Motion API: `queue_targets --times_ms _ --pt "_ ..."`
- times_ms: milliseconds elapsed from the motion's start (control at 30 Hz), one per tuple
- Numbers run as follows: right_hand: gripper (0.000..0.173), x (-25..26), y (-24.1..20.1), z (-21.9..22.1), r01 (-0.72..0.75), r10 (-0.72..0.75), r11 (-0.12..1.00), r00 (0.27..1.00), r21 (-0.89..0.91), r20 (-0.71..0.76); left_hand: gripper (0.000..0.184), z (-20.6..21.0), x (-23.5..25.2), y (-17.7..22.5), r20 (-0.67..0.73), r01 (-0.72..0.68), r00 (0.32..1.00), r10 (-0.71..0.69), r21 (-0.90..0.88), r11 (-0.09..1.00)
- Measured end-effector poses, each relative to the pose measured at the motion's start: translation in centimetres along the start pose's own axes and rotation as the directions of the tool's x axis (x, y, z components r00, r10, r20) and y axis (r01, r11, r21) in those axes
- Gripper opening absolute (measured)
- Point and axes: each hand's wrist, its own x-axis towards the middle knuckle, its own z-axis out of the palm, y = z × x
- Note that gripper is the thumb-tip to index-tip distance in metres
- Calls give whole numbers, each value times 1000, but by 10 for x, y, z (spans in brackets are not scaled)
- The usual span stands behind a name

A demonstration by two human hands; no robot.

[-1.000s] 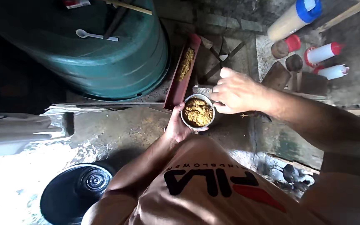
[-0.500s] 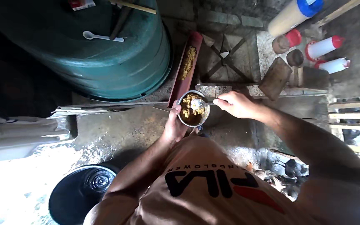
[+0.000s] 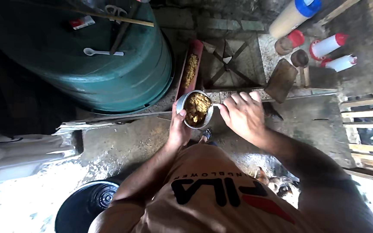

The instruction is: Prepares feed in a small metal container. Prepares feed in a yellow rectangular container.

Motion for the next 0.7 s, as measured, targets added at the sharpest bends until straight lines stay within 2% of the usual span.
queue_targets --times_ms 167,267,400,533,700 --pt "33 10 10 1 42 -31 994 993 103 -111 79 6 -1 14 107 160 982 -153 -67 985" --pt "31 18 22 8 168 -146 954 984 247 -103 83 9 -2 20 153 238 963 -222 -98 966" --pt "28 28 37 17 308 -292 873 951 378 -102 74 5 0 25 194 354 925 -327 -123 927" --pt "22 26 42 2 373 -354 882 928 288 -120 73 0 2 24 211 451 886 -414 -176 875" --pt "16 5 34 -9 452 -438 878 892 157 -113 72 -6 1 21 153 427 902 -404 -187 884"
